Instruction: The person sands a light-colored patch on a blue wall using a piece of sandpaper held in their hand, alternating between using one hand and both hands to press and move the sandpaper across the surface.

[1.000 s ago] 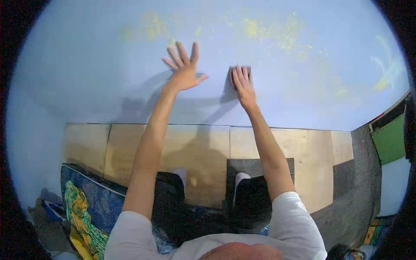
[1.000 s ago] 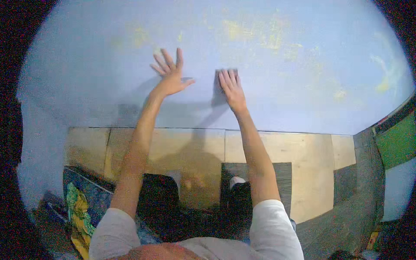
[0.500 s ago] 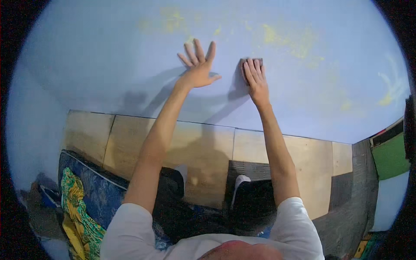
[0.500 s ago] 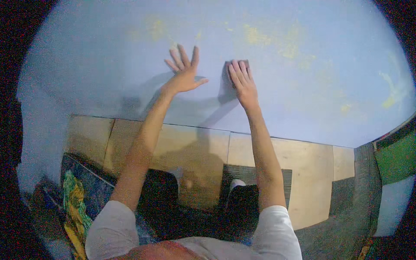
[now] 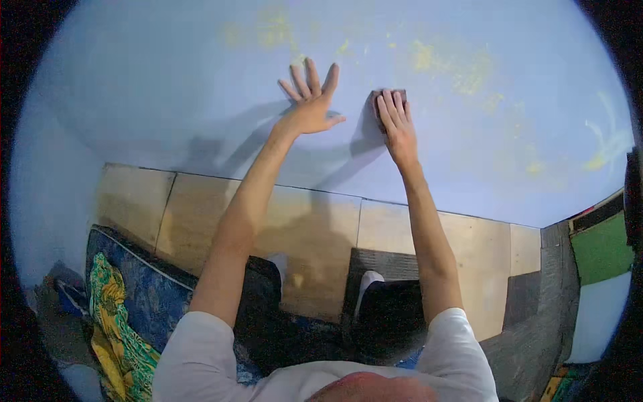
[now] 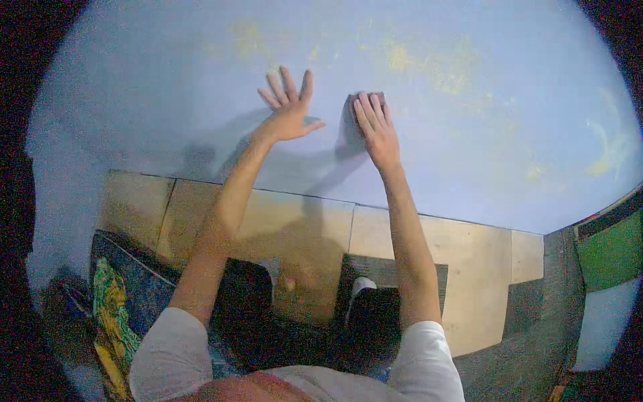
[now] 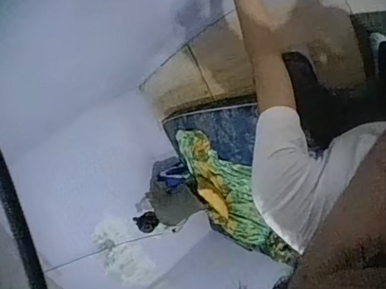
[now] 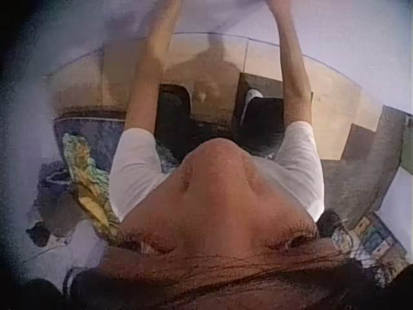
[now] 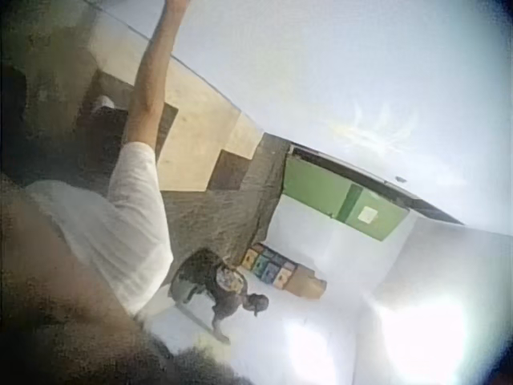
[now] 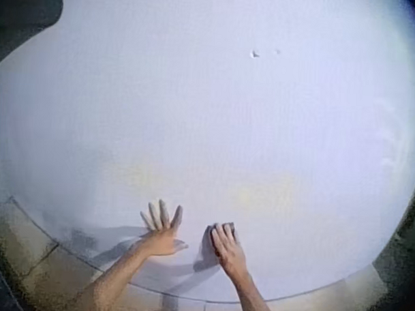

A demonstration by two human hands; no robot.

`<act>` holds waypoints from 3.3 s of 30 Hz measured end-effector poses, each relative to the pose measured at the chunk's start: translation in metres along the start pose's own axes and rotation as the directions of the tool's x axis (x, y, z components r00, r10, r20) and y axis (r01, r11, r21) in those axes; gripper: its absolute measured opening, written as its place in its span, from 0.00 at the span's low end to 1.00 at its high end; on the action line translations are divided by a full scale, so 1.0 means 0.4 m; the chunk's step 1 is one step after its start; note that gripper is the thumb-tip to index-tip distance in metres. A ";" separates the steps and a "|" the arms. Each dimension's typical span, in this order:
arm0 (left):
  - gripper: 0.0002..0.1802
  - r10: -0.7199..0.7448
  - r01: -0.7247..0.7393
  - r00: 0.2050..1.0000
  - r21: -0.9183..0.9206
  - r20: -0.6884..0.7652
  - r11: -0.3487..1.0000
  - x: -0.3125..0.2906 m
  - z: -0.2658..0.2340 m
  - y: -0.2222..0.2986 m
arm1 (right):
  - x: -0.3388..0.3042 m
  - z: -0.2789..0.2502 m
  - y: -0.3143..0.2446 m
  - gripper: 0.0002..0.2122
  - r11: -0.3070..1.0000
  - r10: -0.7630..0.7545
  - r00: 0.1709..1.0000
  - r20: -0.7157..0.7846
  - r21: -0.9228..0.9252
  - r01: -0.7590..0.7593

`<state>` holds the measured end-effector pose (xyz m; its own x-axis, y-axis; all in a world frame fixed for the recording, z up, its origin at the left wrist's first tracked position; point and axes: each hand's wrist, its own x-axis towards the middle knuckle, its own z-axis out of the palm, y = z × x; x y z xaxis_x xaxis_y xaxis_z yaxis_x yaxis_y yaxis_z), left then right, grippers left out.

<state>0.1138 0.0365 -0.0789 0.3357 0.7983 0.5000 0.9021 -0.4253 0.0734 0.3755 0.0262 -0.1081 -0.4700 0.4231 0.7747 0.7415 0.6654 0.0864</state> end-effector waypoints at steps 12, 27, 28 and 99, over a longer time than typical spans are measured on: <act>0.69 0.004 -0.006 1.000 -0.052 -0.026 0.999 0.022 -0.009 0.038 | -0.141 0.086 0.009 0.32 0.992 0.124 0.992 -0.006 -0.008 -0.124; 0.74 0.022 -0.021 0.999 0.010 -0.025 1.000 0.024 -0.015 0.043 | -0.185 0.082 0.005 0.32 0.991 0.128 0.989 0.076 -0.035 -0.125; 0.74 0.017 -0.017 1.000 0.011 -0.016 1.000 0.021 -0.013 0.044 | -0.181 0.076 0.001 0.32 0.993 0.120 0.990 0.073 -0.026 -0.118; 0.76 -0.004 0.004 1.000 0.001 0.028 1.000 -0.013 -0.020 -0.005 | -0.141 0.081 -0.021 0.29 0.999 0.019 0.999 0.047 -0.046 -0.017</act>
<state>0.1081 0.0300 -0.0748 0.3395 0.8114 0.4758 0.9036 -0.4219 0.0747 0.3803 0.0168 -0.1727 -0.4781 0.4640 0.7457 0.7705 0.6292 0.1025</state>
